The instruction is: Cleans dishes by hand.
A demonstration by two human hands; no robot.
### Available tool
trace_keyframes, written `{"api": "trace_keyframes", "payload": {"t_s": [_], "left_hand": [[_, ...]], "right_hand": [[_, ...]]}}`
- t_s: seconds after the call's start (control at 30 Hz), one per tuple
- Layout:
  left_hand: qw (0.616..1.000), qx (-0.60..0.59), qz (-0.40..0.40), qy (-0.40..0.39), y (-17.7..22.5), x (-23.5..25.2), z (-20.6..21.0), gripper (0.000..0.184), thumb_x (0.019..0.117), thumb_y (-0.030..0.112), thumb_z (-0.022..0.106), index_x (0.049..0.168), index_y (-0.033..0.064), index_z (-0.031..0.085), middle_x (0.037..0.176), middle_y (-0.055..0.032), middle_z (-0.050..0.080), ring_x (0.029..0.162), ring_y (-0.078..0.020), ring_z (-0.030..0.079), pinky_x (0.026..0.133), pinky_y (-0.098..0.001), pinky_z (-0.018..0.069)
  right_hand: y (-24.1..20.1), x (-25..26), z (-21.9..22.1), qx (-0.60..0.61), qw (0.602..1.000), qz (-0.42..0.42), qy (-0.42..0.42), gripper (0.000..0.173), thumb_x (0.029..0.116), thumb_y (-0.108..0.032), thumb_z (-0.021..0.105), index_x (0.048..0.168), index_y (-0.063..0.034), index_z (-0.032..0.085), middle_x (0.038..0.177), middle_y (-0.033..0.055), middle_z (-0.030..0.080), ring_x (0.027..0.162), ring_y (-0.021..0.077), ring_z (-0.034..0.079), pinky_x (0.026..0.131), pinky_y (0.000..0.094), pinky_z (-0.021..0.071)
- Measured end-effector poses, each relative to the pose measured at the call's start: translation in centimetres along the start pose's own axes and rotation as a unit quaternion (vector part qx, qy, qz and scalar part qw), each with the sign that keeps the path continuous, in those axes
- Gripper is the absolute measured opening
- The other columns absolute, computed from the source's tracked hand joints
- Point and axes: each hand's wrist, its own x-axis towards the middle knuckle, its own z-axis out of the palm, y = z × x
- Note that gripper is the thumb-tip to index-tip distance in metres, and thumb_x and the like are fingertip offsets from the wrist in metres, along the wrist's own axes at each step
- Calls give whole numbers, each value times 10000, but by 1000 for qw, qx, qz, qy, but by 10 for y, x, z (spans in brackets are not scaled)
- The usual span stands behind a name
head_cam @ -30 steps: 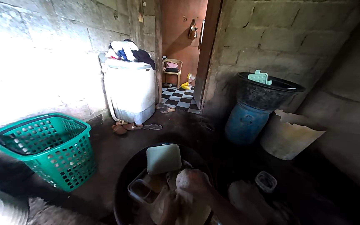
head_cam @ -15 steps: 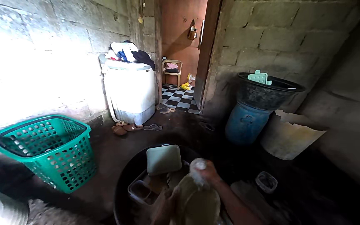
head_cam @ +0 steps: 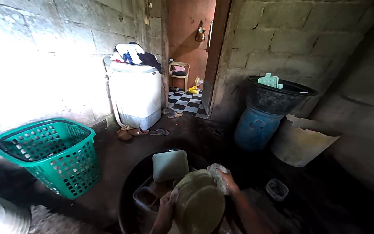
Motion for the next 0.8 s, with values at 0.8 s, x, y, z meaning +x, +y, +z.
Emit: {"api": "trace_keyframes", "payload": {"t_s": [0.8], "left_hand": [[952, -251, -97, 145, -27, 15, 13, 554, 1119, 442, 234, 1377, 20, 483, 1163, -178, 634, 1006, -255, 647, 843, -484, 552]], "right_hand": [[78, -68, 55, -71, 984, 40, 156, 438, 1089, -197, 493, 1390, 121, 506, 1292, 344, 597, 1171, 415, 610, 1031, 530, 482]]}}
